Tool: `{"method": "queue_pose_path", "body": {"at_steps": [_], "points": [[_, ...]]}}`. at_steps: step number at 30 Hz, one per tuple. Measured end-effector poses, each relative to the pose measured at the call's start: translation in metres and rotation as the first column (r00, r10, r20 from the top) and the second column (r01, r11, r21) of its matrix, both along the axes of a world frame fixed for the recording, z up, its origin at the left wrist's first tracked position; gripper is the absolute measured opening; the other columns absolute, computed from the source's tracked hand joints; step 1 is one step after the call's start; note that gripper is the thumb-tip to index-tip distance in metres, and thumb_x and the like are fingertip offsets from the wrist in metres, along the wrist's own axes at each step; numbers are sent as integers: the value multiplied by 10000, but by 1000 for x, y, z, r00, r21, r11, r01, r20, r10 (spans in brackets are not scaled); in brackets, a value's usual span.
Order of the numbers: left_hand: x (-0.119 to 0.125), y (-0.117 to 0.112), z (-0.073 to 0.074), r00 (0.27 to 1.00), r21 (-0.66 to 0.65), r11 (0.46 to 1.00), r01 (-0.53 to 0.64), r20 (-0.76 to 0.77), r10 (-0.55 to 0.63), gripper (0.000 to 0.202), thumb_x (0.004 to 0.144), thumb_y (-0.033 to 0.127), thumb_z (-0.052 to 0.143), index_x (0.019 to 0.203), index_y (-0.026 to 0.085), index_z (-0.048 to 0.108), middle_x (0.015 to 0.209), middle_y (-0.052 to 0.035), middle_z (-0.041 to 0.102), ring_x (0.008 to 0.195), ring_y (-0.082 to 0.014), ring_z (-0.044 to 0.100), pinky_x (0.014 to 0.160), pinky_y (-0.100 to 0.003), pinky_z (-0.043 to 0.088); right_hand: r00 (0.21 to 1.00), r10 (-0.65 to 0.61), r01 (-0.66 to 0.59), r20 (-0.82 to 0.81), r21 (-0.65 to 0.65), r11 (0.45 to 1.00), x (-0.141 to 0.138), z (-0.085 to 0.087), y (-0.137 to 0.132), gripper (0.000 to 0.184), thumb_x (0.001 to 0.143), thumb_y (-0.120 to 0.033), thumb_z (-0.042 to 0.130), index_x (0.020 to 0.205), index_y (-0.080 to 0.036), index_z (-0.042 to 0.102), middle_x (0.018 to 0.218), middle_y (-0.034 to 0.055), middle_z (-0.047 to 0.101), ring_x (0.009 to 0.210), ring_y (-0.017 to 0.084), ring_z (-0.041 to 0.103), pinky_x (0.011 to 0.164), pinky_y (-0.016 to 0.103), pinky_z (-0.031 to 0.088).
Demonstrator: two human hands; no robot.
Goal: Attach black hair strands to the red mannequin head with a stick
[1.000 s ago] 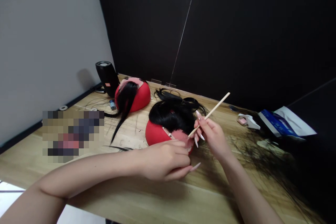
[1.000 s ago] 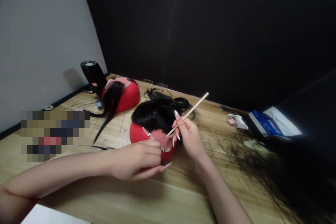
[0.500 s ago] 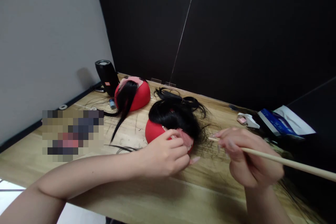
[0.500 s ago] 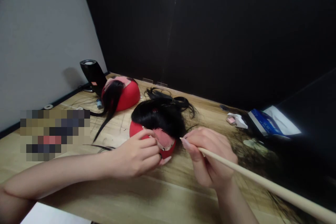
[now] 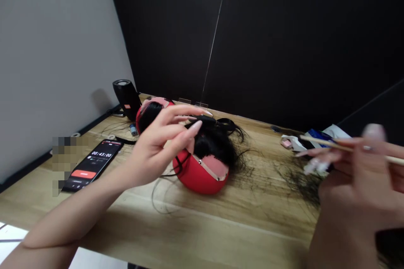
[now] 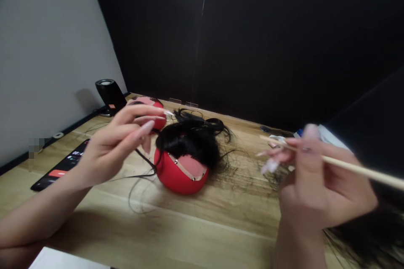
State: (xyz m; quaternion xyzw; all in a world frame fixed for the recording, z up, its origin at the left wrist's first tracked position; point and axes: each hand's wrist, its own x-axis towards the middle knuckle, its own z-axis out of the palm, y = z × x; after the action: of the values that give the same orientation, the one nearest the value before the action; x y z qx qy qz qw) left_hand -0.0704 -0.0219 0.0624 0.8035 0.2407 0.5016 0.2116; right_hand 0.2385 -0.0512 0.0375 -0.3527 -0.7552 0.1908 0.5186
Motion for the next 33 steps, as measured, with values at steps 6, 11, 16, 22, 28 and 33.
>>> {"method": "queue_pose_path", "body": {"at_steps": [6,11,16,22,28,33], "points": [[5,-3,25,991,-112,991,79,-99,-90,370,994,304,489,684,179,647,1397,-21,516,1340,-215,453,1173,-347,369,990,116,-126,-75,-156,980,-73,23,13,546,840,-428,676,1345,-268,544,1229,99,656,1170,251,625,987,435,533],[30,7,24,984,-132,980,150,-82,-161,341,984,313,501,715,164,648,1349,-73,518,1281,-216,507,1148,-369,399,950,172,-245,-259,-282,928,-100,24,13,430,850,-275,658,1273,-239,584,1259,88,651,1111,218,660,909,356,576],[27,18,24,997,-121,990,79,35,-75,387,989,318,487,661,151,610,1215,-88,597,1139,-181,592,1042,-307,466,954,57,-165,-296,-356,920,-86,23,21,278,818,-301,707,1079,-207,711,925,56,748,598,111,632,533,238,523],[10,20,27,998,-119,992,-31,45,37,417,977,358,510,628,160,622,1138,-69,654,1098,-179,602,994,-291,463,985,-167,168,32,-355,920,-19,34,18,329,814,-438,704,1023,-190,755,830,83,749,660,149,638,568,258,495],[5,26,25,976,-161,982,99,208,-64,419,956,352,550,582,163,563,1113,-53,671,1148,-210,601,1059,-345,449,863,-434,503,258,-351,790,47,37,12,394,795,-533,662,1047,-242,747,909,74,760,840,237,695,716,353,551],[-4,32,26,872,-268,914,304,465,-154,408,956,420,518,630,176,536,801,-24,620,895,-164,671,818,-304,569,897,-314,412,310,-337,846,94,21,17,240,809,-402,701,966,-234,770,841,69,765,749,237,738,610,284,570]]}}
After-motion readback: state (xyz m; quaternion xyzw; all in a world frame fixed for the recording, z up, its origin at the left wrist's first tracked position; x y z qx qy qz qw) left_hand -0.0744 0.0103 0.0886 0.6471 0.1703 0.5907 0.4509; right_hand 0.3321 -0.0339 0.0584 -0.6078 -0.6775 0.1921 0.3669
